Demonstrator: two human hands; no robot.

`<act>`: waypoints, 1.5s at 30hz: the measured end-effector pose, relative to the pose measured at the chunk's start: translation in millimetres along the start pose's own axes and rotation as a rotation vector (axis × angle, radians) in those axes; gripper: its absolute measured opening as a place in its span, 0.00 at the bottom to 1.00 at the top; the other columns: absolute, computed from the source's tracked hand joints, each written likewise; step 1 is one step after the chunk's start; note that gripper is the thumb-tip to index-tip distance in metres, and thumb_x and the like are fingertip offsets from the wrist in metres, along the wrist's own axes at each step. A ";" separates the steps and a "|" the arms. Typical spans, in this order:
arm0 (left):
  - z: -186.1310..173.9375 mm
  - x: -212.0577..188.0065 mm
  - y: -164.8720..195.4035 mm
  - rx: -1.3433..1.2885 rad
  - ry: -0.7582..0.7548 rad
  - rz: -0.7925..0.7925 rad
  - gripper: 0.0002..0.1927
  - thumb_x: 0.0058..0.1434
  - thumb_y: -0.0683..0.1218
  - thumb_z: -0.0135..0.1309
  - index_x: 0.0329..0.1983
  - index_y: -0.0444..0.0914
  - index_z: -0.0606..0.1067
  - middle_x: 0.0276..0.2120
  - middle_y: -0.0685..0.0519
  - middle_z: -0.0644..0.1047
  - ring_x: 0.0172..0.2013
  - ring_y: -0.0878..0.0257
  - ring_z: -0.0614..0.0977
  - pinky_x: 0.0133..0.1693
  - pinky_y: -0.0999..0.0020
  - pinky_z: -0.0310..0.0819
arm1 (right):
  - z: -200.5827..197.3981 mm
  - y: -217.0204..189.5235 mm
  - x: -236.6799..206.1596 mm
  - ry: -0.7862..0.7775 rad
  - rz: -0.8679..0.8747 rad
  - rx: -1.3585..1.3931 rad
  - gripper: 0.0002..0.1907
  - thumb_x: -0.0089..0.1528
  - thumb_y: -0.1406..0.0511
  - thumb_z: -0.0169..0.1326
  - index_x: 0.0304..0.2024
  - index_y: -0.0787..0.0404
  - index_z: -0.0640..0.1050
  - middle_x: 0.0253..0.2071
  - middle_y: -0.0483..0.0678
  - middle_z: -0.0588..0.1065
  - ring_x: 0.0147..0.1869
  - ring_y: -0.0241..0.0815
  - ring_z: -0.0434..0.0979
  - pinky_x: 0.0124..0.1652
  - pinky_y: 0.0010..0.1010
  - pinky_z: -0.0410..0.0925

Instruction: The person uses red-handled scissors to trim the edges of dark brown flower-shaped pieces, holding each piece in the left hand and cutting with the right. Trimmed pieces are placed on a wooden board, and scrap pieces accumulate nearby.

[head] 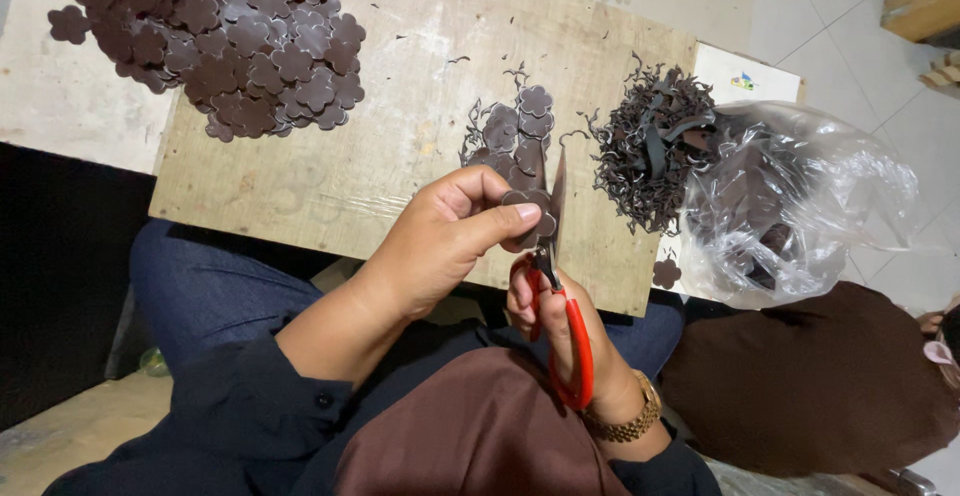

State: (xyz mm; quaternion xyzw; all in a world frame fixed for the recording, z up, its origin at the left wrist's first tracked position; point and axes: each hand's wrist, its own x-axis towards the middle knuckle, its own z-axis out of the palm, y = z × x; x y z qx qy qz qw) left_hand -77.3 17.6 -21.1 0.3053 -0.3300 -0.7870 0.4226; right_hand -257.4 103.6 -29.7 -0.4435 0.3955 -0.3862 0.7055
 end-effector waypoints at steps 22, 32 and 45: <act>-4.1 0.9 4.8 0.026 0.060 0.040 0.05 0.65 0.41 0.57 0.36 0.35 0.75 0.33 0.53 0.79 0.36 0.68 0.78 0.43 0.71 0.75 | -2.4 -4.7 -2.1 -0.017 0.036 -0.134 0.30 0.69 0.39 0.42 0.40 0.58 0.67 0.30 0.39 0.60 0.32 0.31 0.55 0.31 0.22 0.55; -5.2 0.8 7.9 0.100 0.105 -0.009 0.05 0.65 0.44 0.58 0.36 0.37 0.75 0.31 0.53 0.80 0.33 0.69 0.79 0.33 0.76 0.66 | -0.8 -3.6 -1.1 -0.005 0.051 -0.149 0.30 0.68 0.39 0.41 0.39 0.57 0.67 0.29 0.39 0.60 0.30 0.30 0.55 0.30 0.22 0.54; -5.6 2.8 10.5 0.071 0.109 0.009 0.05 0.65 0.42 0.57 0.40 0.36 0.75 0.32 0.54 0.80 0.33 0.69 0.82 0.32 0.76 0.71 | 0.6 -1.3 -0.3 0.008 0.052 -0.151 0.30 0.68 0.39 0.42 0.38 0.58 0.67 0.29 0.39 0.60 0.29 0.29 0.54 0.29 0.21 0.53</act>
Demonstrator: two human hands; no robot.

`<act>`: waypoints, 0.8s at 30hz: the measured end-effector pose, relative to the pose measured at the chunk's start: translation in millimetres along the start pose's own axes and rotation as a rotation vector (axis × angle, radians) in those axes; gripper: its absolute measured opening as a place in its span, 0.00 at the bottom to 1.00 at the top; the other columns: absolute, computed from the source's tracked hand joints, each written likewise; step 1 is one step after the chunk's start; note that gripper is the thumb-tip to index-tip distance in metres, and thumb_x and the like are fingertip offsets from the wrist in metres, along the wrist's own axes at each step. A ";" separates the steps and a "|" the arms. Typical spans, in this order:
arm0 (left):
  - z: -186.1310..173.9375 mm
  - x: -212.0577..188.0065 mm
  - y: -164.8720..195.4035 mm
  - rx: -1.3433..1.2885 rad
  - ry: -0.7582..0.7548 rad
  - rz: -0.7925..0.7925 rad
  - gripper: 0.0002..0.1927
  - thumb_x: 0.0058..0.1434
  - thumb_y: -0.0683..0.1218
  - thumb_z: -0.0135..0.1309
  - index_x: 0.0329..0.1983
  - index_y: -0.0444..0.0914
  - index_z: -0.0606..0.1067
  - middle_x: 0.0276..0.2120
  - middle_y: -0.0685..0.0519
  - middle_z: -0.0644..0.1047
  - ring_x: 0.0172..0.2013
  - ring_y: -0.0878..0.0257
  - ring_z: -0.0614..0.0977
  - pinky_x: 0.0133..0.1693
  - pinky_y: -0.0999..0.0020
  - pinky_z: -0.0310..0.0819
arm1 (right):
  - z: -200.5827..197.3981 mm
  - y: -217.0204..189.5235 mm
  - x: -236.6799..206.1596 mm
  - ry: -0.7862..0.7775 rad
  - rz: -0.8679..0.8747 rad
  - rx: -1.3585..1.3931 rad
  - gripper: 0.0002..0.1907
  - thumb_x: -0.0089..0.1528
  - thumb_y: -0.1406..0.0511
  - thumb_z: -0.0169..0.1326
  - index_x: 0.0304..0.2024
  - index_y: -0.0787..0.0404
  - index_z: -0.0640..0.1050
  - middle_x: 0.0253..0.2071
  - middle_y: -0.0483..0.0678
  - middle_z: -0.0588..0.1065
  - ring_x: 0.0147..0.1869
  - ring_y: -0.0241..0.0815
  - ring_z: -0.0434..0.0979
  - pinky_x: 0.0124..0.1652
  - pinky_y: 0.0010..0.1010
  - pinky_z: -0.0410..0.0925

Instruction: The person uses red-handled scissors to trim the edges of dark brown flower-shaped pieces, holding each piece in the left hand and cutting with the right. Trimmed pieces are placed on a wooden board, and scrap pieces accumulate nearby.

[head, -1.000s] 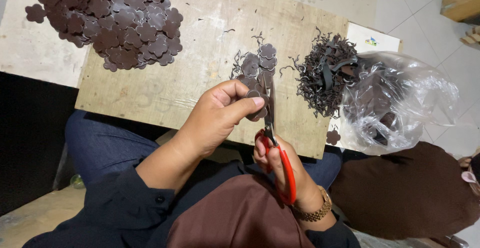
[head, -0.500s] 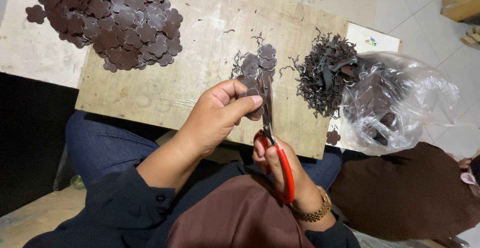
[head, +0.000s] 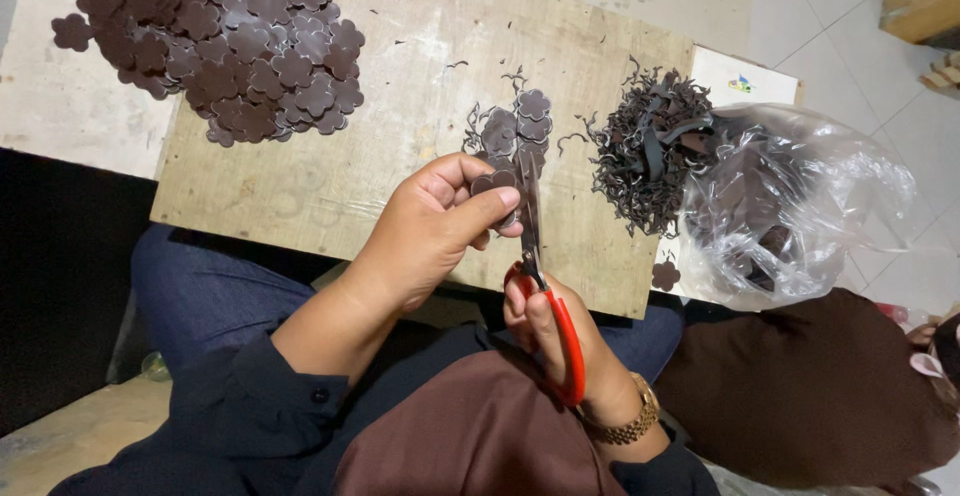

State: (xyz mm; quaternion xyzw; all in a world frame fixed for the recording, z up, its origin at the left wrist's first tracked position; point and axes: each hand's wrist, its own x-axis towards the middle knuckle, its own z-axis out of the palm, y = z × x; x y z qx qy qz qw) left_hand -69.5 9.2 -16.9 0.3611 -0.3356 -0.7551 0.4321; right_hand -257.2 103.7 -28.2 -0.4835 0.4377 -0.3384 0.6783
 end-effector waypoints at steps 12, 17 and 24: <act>0.1 0.3 -3.4 0.037 -0.020 0.047 0.05 0.64 0.39 0.59 0.38 0.36 0.74 0.32 0.55 0.79 0.32 0.71 0.81 0.33 0.77 0.72 | 0.8 -0.6 0.1 -0.029 -0.016 0.101 0.28 0.70 0.41 0.42 0.41 0.58 0.67 0.30 0.39 0.60 0.32 0.30 0.55 0.32 0.22 0.54; 1.3 0.8 -2.2 0.045 0.003 0.036 0.05 0.64 0.40 0.59 0.39 0.36 0.74 0.32 0.55 0.79 0.31 0.71 0.81 0.30 0.77 0.69 | -0.1 0.0 1.9 -0.035 -0.025 0.075 0.28 0.70 0.40 0.41 0.40 0.58 0.66 0.30 0.39 0.60 0.31 0.30 0.55 0.30 0.23 0.54; -1.0 0.1 -1.7 0.008 0.012 0.034 0.06 0.63 0.39 0.58 0.42 0.36 0.75 0.35 0.55 0.80 0.31 0.71 0.80 0.30 0.78 0.67 | 1.2 -0.1 0.2 -0.025 -0.005 0.059 0.28 0.69 0.40 0.42 0.39 0.58 0.66 0.28 0.39 0.59 0.29 0.30 0.54 0.28 0.22 0.52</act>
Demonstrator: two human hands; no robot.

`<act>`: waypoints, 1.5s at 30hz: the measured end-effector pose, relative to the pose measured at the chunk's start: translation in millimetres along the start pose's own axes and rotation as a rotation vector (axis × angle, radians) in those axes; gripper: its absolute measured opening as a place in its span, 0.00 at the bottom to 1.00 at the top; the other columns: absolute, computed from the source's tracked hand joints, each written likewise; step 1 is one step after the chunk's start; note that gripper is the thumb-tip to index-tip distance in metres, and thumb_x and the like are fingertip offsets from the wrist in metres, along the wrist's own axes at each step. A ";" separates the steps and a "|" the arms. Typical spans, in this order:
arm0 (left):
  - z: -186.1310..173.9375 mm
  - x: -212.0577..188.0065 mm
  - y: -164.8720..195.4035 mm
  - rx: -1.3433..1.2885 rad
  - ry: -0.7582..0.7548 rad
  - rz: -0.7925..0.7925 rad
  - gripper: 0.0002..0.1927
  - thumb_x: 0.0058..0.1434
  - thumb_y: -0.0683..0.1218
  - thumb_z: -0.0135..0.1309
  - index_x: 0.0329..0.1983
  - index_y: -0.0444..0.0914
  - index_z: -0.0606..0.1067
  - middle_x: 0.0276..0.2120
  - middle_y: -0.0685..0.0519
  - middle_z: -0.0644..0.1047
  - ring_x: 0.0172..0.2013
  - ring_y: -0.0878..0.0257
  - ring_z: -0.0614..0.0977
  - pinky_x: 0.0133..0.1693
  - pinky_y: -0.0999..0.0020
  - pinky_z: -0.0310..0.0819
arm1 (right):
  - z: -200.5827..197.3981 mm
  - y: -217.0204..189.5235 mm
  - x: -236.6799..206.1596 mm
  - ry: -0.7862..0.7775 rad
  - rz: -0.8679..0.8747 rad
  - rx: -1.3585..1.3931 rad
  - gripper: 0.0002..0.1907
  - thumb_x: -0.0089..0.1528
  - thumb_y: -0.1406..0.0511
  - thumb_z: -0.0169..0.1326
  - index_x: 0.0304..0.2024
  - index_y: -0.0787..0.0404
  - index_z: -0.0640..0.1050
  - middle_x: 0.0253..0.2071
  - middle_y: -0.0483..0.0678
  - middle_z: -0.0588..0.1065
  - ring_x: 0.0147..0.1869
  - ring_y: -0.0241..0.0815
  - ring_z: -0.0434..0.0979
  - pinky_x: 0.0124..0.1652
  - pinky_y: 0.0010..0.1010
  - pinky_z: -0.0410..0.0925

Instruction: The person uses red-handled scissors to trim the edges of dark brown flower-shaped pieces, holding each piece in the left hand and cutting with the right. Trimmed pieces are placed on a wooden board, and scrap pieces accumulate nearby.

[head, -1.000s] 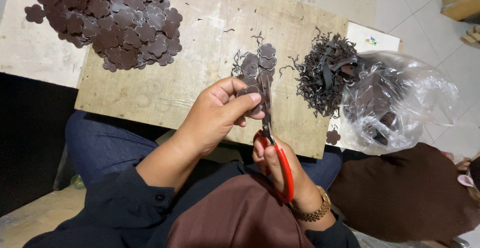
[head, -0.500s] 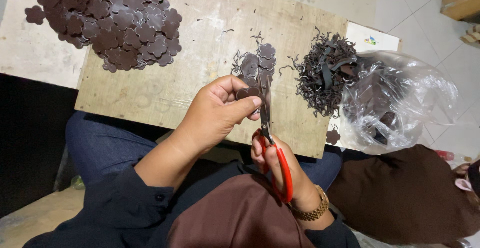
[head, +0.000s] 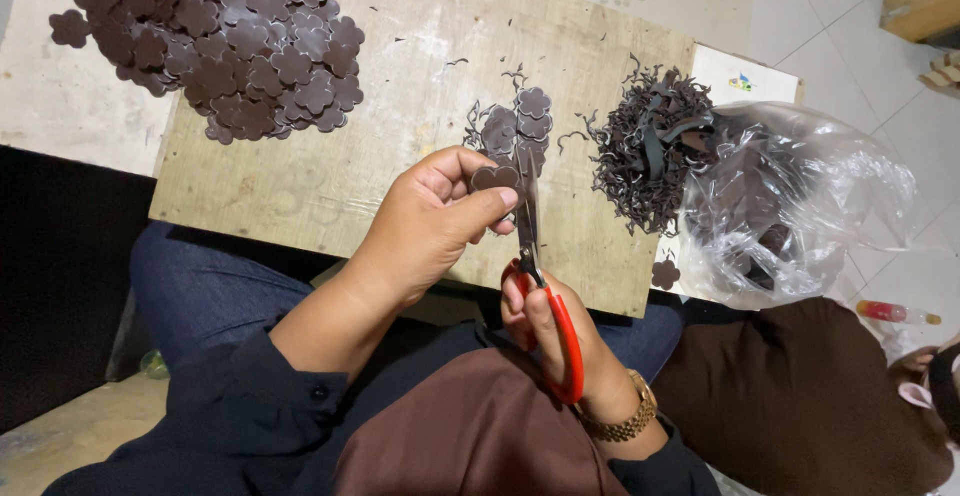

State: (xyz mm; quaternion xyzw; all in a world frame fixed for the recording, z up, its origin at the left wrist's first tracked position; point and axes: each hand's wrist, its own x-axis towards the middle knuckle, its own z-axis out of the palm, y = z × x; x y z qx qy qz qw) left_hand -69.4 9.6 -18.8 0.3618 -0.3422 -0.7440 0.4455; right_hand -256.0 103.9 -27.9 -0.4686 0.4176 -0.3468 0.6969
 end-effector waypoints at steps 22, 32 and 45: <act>-3.6 4.1 -4.6 -0.036 -0.020 0.045 0.11 0.61 0.35 0.58 0.46 0.32 0.73 0.39 0.52 0.80 0.36 0.70 0.80 0.41 0.73 0.78 | -0.8 2.1 1.0 -0.048 -0.023 0.041 0.29 0.69 0.40 0.43 0.41 0.59 0.66 0.31 0.40 0.61 0.31 0.30 0.55 0.30 0.22 0.55; -3.1 3.0 -6.5 -0.040 -0.022 0.051 0.10 0.61 0.35 0.58 0.45 0.32 0.73 0.39 0.51 0.80 0.36 0.70 0.81 0.41 0.73 0.79 | -1.0 0.9 -0.1 -0.037 -0.012 0.000 0.29 0.69 0.39 0.42 0.40 0.58 0.66 0.30 0.39 0.59 0.31 0.30 0.55 0.31 0.22 0.54; -2.0 2.7 -4.1 -0.021 0.013 0.048 0.13 0.61 0.35 0.58 0.47 0.32 0.72 0.40 0.51 0.81 0.37 0.69 0.80 0.40 0.73 0.77 | -2.1 3.4 0.0 -0.037 0.010 0.034 0.30 0.68 0.39 0.43 0.39 0.58 0.65 0.29 0.39 0.60 0.30 0.30 0.54 0.29 0.22 0.54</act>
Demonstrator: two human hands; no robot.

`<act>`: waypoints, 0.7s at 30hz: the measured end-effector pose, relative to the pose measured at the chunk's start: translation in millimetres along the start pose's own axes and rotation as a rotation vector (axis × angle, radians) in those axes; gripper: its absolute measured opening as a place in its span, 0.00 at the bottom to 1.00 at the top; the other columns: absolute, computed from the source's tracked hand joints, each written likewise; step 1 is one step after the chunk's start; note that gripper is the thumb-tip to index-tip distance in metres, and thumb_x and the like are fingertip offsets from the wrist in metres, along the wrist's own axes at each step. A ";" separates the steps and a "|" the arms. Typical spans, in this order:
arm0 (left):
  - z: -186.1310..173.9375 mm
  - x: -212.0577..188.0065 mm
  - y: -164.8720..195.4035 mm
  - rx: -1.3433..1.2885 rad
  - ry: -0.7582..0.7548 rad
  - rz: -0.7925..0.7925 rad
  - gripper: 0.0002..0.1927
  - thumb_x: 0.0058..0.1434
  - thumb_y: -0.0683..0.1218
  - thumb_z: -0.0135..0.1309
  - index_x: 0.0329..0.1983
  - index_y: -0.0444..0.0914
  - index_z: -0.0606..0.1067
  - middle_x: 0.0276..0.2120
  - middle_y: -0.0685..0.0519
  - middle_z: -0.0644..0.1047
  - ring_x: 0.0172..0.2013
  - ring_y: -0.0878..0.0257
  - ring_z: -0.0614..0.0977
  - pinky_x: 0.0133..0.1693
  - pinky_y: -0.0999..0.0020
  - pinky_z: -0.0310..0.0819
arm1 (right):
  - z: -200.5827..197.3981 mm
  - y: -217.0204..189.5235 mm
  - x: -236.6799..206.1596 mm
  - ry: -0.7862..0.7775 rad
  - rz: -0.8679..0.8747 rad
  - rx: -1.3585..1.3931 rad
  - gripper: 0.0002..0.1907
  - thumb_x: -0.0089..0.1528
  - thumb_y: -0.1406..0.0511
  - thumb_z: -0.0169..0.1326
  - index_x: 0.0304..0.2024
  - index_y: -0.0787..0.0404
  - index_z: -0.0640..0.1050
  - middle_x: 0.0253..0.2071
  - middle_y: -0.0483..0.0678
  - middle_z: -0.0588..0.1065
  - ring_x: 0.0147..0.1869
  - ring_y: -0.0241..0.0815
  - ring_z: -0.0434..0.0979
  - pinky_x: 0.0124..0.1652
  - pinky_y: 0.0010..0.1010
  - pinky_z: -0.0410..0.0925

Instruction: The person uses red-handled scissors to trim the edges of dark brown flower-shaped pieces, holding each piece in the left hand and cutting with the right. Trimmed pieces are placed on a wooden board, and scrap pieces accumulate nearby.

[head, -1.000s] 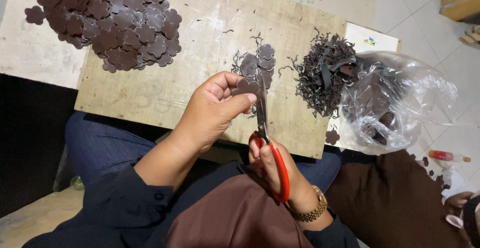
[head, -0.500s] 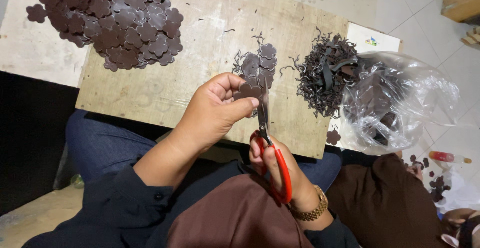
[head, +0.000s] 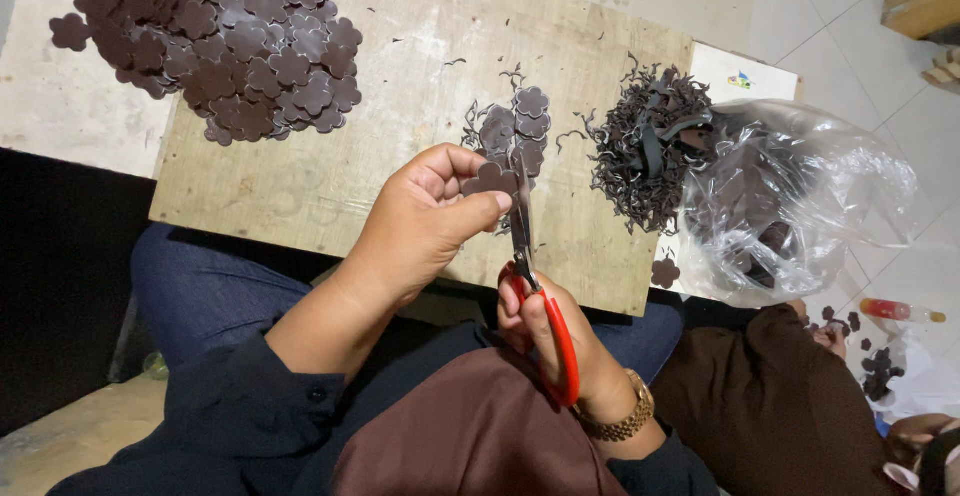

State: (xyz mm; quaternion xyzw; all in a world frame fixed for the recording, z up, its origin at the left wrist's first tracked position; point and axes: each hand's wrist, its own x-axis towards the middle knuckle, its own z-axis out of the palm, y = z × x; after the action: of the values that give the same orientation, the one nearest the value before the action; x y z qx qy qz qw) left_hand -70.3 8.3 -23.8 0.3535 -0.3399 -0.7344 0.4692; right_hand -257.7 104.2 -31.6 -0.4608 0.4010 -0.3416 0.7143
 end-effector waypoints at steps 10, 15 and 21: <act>-2.1 -3.9 4.4 0.055 -0.072 -0.008 0.15 0.60 0.34 0.59 0.49 0.32 0.70 0.40 0.51 0.79 0.40 0.70 0.81 0.43 0.74 0.78 | -2.8 -2.3 1.9 -0.030 -0.009 -0.072 0.38 0.63 0.32 0.45 0.43 0.60 0.67 0.33 0.40 0.62 0.35 0.31 0.59 0.36 0.23 0.60; 0.9 -1.5 -0.5 0.082 -0.055 -0.048 0.08 0.63 0.39 0.58 0.43 0.34 0.74 0.36 0.54 0.79 0.36 0.70 0.79 0.41 0.74 0.75 | -0.6 0.5 2.1 0.015 -0.033 -0.007 0.37 0.65 0.34 0.44 0.43 0.60 0.67 0.33 0.41 0.62 0.36 0.32 0.57 0.37 0.23 0.59; 5.3 -4.9 -2.7 0.189 -0.071 -0.012 0.05 0.66 0.42 0.56 0.35 0.35 0.78 0.32 0.58 0.80 0.35 0.74 0.77 0.40 0.76 0.73 | 1.9 -4.0 0.9 0.001 -0.012 0.028 0.37 0.64 0.33 0.44 0.44 0.60 0.67 0.34 0.42 0.62 0.37 0.33 0.58 0.39 0.24 0.59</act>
State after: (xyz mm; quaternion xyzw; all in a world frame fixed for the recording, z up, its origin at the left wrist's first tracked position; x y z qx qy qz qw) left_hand -74.5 14.6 -22.3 0.3720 -0.4217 -0.7141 0.4170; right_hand -256.0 102.8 -27.6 -0.4528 0.3939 -0.3518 0.7184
